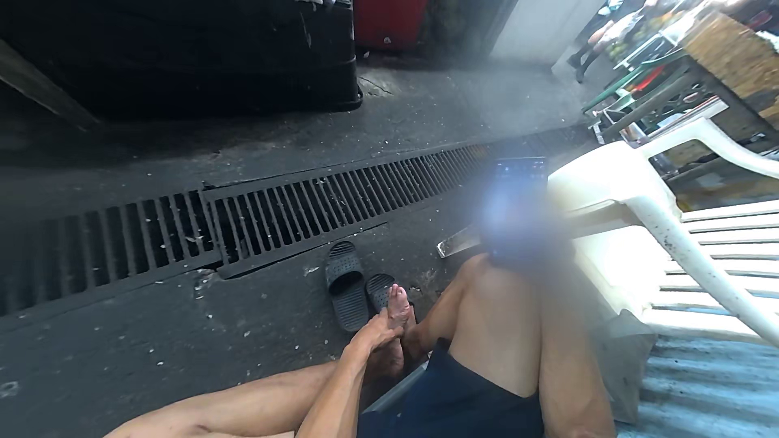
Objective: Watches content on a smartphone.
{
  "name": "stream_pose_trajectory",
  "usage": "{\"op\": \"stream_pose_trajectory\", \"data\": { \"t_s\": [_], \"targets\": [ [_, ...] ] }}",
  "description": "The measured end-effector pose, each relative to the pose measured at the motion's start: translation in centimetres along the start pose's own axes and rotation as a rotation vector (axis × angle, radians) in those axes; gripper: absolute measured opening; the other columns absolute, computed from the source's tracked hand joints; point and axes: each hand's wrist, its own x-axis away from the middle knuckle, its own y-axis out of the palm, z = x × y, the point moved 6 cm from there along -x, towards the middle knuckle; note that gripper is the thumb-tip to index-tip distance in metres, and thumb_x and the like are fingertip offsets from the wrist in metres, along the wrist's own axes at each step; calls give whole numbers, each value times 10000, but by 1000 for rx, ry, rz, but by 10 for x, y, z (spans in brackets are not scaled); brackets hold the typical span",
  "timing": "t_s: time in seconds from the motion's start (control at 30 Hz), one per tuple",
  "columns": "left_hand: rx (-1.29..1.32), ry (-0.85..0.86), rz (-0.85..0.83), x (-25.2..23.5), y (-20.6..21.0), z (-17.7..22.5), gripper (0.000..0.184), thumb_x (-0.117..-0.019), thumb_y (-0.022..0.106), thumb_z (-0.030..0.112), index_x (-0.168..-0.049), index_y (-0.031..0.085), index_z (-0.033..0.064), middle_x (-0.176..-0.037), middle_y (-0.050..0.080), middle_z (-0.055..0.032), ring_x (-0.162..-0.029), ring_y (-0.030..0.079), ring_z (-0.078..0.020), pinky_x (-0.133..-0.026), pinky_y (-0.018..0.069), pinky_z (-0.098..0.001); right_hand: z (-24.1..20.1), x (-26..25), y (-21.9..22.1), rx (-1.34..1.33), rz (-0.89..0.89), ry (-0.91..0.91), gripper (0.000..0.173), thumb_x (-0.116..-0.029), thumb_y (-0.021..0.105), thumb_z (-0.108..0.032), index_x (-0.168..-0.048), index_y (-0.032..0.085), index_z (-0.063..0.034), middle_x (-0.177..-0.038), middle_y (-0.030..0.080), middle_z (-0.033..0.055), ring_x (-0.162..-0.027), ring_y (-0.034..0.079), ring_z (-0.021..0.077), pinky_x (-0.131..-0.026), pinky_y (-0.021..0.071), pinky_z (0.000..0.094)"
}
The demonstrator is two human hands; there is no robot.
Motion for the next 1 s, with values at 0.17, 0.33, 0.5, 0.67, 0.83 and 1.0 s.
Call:
{"op": "stream_pose_trajectory", "data": {
  "t_s": [0.17,0.33,0.5,0.67,0.83,1.0],
  "targets": [
    [89,94,48,-10,3,6,995,-921,708,493,-1605,184,-5,-1570,390,-259,-1419,466,-362,-1170,386,-523,0,0,-1,6,-15,8,834,-817,677,-714,-1369,560,-100,-1210,685,188,-1054,701,288,-925,582,444],
    [-6,-39,-46,-4,9,-6,1012,-904,725,504,-1628,162,76,-1508,468,-265,-1363,520,-392,-1121,425,-580,0,-1,1,32,-6,-2,849,-807,679,-722,-1361,565,-89,-1195,690,183,-1041,704,279,-916,584,438],
    [-86,-154,-83,8,5,-9,839,-924,656,570,-1523,385,49,-1393,586,-234,-1301,582,-370,-1056,471,-594,1,0,0,16,-3,6,823,-804,679,-728,-1342,576,-114,-1191,692,179,-1030,704,278,-896,588,433],
    [-179,-238,-144,12,5,-23,811,-897,633,656,-1418,534,43,-1362,620,-212,-1281,601,-357,-1029,483,-608,1,-1,-1,-11,-18,17,820,-811,683,-717,-1362,568,-120,-1204,686,182,-1037,702,280,-902,586,436],
    [-272,-304,-220,17,8,-26,829,-864,612,737,-1310,641,39,-1342,644,-191,-1281,604,-330,-1033,474,-595,2,1,-4,5,-6,13,843,-817,660,-736,-1374,553,-111,-1215,678,190,-1043,697,289,-899,584,440],
    [-270,-288,-207,19,5,-27,831,-859,616,741,-1300,644,37,-1339,648,-186,-1270,614,-334,-1023,492,-588,2,0,-5,19,-1,2,854,-827,647,-738,-1382,543,-96,-1225,675,199,-1057,696,293,-927,576,446]
  ]
}}
